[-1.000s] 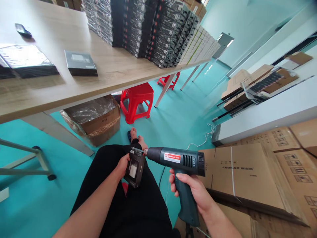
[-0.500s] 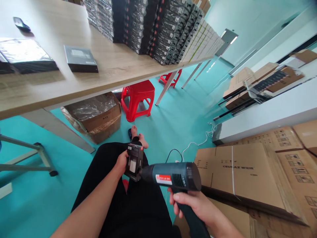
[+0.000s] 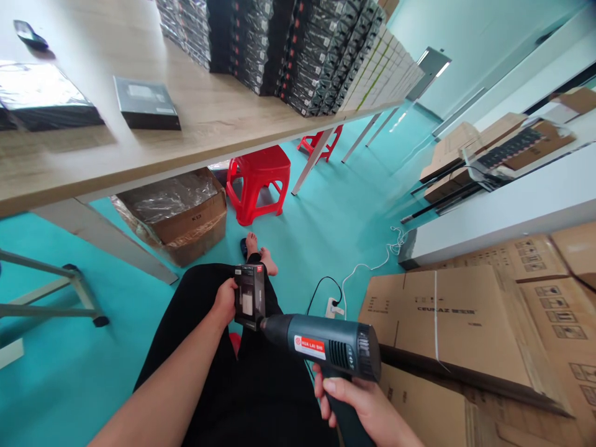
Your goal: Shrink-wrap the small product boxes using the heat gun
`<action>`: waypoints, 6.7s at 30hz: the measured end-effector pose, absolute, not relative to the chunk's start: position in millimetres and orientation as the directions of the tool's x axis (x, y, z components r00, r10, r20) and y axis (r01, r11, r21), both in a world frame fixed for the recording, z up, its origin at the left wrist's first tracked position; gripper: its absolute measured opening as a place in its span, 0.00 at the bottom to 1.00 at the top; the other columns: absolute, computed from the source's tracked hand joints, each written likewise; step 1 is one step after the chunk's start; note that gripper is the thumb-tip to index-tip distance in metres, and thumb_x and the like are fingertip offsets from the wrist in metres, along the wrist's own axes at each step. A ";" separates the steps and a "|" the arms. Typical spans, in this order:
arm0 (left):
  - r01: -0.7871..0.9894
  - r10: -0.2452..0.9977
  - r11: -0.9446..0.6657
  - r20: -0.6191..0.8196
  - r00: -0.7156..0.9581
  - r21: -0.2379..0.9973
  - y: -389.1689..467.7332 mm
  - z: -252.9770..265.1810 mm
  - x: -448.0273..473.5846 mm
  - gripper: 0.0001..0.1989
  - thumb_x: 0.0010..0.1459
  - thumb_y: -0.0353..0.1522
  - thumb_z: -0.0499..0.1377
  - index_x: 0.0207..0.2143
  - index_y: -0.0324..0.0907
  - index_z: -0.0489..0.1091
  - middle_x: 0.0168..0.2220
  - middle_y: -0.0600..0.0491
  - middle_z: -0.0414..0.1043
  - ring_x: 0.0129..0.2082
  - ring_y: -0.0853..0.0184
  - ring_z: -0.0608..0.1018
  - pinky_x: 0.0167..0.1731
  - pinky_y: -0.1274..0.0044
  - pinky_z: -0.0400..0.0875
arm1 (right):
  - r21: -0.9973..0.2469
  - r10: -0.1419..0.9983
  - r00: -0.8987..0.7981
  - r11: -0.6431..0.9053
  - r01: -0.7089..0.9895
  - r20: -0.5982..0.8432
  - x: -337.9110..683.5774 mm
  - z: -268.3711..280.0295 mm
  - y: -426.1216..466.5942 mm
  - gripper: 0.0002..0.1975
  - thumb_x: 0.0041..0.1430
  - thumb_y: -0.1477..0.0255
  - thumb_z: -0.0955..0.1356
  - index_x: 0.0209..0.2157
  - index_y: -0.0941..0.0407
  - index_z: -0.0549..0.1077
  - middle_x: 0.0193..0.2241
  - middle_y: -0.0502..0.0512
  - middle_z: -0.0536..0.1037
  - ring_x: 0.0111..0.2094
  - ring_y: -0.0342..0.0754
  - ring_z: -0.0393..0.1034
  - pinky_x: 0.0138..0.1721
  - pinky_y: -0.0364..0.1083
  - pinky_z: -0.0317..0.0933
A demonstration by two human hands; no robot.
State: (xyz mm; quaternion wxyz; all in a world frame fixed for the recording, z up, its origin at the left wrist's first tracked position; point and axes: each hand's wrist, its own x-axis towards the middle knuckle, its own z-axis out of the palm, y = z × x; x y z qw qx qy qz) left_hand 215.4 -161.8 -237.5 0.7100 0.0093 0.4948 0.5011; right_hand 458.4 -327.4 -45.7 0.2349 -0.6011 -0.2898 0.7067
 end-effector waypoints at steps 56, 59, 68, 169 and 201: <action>-0.781 0.726 0.594 -0.549 0.415 0.196 -165.1 -207.6 192.8 0.25 0.50 0.51 0.59 0.38 0.38 0.71 0.30 0.47 0.75 0.30 0.58 0.77 0.28 0.70 0.74 | -0.717 0.734 -0.086 -0.677 -0.165 -0.674 485.7 -41.6 -317.3 0.15 0.57 0.68 0.66 0.45 0.59 0.71 0.35 0.58 0.75 0.30 0.46 0.69 0.29 0.44 0.63; -0.757 0.711 0.625 -0.539 0.452 0.190 -165.6 -206.6 193.4 0.26 0.50 0.51 0.59 0.39 0.38 0.71 0.30 0.46 0.75 0.30 0.57 0.77 0.28 0.69 0.74 | -0.742 0.767 -0.009 -0.623 -0.246 -0.641 491.0 -48.4 -316.1 0.14 0.58 0.68 0.65 0.45 0.59 0.70 0.34 0.58 0.74 0.29 0.46 0.68 0.28 0.44 0.63; -0.507 0.697 0.713 -0.566 0.440 0.484 -179.3 -195.3 210.4 0.16 0.50 0.37 0.62 0.40 0.37 0.69 0.30 0.47 0.75 0.28 0.61 0.77 0.31 0.70 0.73 | -0.713 0.739 0.109 -0.584 -0.387 -0.665 506.8 -56.5 -311.8 0.16 0.56 0.67 0.67 0.45 0.60 0.71 0.34 0.57 0.73 0.29 0.46 0.67 0.27 0.42 0.63; 0.188 0.971 -0.080 0.034 0.236 0.979 -168.2 -234.4 208.6 0.19 0.44 0.24 0.55 0.40 0.42 0.71 0.49 0.48 0.68 0.52 0.59 0.69 0.56 0.64 0.60 | -0.771 0.771 -0.021 -0.637 -0.011 -0.636 481.5 -44.1 -284.5 0.15 0.57 0.66 0.66 0.42 0.61 0.71 0.31 0.57 0.74 0.27 0.45 0.69 0.25 0.43 0.64; -0.251 0.945 0.300 -0.251 0.211 0.920 -168.1 -212.3 211.7 0.15 0.40 0.24 0.57 0.34 0.41 0.72 0.32 0.53 0.71 0.35 0.62 0.72 0.36 0.75 0.66 | -0.802 0.806 0.001 -0.589 -0.099 -0.592 474.0 -35.0 -287.4 0.15 0.57 0.67 0.67 0.44 0.61 0.69 0.32 0.57 0.74 0.27 0.44 0.68 0.26 0.43 0.65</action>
